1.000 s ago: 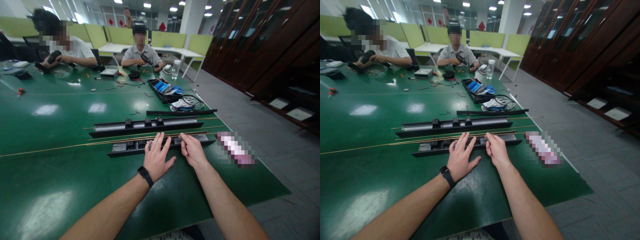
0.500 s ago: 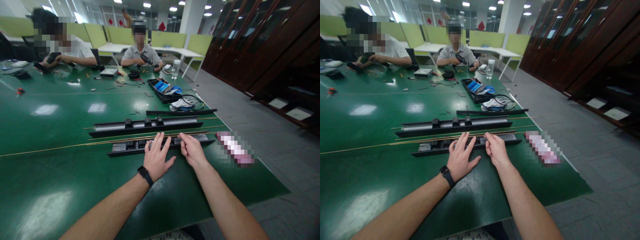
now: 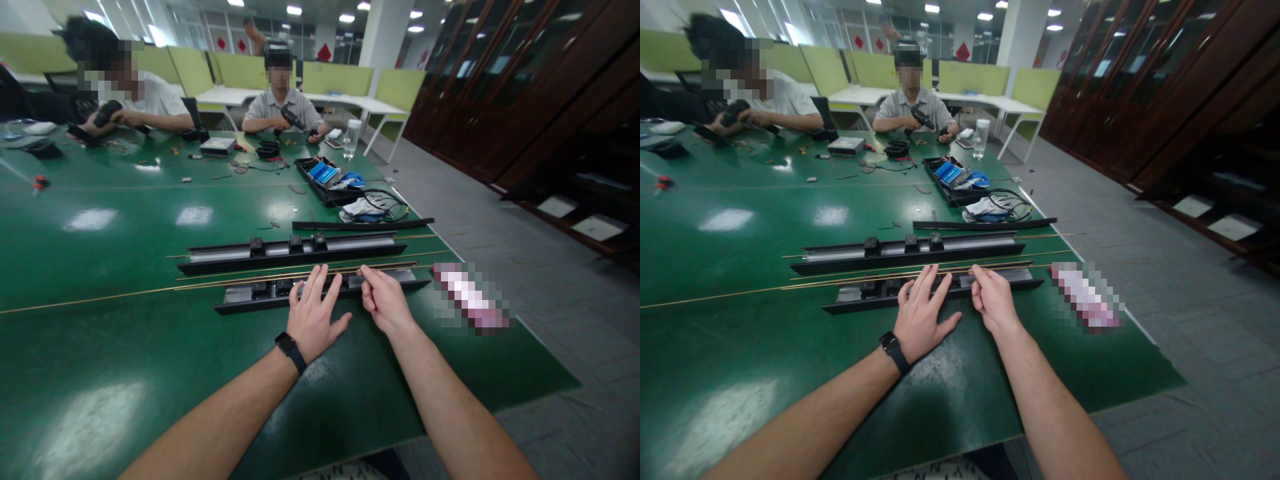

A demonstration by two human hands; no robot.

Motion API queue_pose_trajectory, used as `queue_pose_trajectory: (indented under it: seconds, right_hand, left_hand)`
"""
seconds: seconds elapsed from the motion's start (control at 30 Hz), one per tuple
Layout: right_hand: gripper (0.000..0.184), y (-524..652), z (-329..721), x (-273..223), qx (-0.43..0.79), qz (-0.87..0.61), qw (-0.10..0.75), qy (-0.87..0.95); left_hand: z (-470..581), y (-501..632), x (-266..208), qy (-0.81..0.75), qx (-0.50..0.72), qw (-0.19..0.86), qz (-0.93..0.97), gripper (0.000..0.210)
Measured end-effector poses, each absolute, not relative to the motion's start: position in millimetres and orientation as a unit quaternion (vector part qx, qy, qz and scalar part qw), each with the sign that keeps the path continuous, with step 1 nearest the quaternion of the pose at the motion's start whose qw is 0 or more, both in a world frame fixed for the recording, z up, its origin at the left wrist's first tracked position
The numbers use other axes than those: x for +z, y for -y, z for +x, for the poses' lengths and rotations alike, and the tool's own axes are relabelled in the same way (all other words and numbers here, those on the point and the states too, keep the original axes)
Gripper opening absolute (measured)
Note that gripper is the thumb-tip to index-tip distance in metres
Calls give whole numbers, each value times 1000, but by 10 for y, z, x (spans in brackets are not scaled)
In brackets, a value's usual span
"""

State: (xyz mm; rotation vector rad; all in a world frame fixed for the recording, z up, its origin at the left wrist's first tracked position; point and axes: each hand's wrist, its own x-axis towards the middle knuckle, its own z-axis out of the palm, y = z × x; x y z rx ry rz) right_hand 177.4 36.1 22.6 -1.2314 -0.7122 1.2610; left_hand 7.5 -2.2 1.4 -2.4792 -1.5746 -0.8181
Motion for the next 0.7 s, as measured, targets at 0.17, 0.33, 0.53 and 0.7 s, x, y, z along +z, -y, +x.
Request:
queue_pose_trajectory:
  seconds: [0.17,0.33,0.53,0.7]
  right_hand:
    - [39,-364,1781,222,542,-530,572,314]
    - [39,-366,1775,223,538,-533,568,321]
    - [36,-368,1774,215,539,-528,580,308]
    - [33,-367,1763,234,539,-523,589,297]
  left_hand:
    - [79,24,18,518,-266,46,-812,73]
    - [74,28,26,517,-267,47,-812,73]
    - [74,28,20,514,-272,45,-812,72]
    - [72,27,29,513,-272,43,-813,73]
